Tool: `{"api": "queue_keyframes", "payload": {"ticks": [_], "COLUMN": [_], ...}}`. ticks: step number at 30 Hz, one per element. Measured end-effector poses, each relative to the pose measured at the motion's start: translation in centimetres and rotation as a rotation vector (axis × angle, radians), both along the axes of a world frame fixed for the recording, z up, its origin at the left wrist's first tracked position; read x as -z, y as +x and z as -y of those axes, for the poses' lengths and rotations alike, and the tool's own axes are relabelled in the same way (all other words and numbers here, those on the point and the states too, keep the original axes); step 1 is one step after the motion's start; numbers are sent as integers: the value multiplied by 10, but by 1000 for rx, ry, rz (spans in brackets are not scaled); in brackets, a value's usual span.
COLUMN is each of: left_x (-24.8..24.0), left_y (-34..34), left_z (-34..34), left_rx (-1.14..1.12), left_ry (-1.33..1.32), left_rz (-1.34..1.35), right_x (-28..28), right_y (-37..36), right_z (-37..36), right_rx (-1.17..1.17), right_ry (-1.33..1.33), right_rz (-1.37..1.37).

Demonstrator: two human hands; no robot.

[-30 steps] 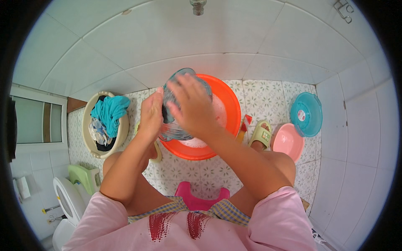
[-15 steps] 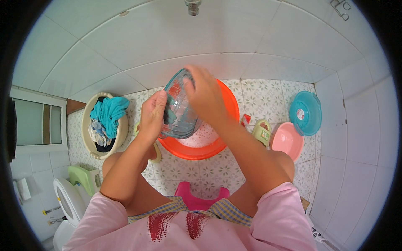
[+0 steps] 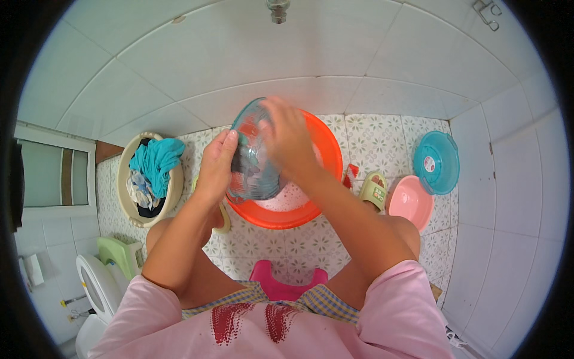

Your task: The person scrubs a blue plastic bowl and a pink bowl with a scouring pad in a red basin and rinses them under a tap.

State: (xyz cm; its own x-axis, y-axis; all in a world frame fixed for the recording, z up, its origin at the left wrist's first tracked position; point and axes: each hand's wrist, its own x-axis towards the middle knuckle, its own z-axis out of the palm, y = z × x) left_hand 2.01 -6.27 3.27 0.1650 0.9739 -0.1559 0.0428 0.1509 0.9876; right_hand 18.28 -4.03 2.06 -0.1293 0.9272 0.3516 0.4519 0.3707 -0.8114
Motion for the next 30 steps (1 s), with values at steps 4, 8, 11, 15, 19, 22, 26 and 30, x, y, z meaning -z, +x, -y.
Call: {"api": "queue_keyframes", "payload": {"ticks": [4,8,11,15,19,22,26,30], "left_x": [9,-5,-5,7,-3,-7,-3,-4], "left_y": [-4,1,0,0,-1,4,-6,-10], "left_z": [-9,-5,-5,-11,-8,-9,-15,-17], "left_rx": [-175,-167,-201,-249,-189,-266,-356,-285], "left_ry": [110,-61,-78,-81,-158,-150,-216,-213], "left_rz": [53,57,131,168,117,157,177,231], "right_x": [-7,1,2,-1,2,-1,4,-5], "right_y": [-18,1,1,-17,-8,3,-13,-9], "right_z": [26,0,-1,22,4,-1,23,18], "right_rx": [-167,-23,7,-160,-97,-36,6,-162], "right_ry": [378,124,-22,382,337,-40,240,329], "right_rz": [286,38,-130,193,115,-195,14,146]}}
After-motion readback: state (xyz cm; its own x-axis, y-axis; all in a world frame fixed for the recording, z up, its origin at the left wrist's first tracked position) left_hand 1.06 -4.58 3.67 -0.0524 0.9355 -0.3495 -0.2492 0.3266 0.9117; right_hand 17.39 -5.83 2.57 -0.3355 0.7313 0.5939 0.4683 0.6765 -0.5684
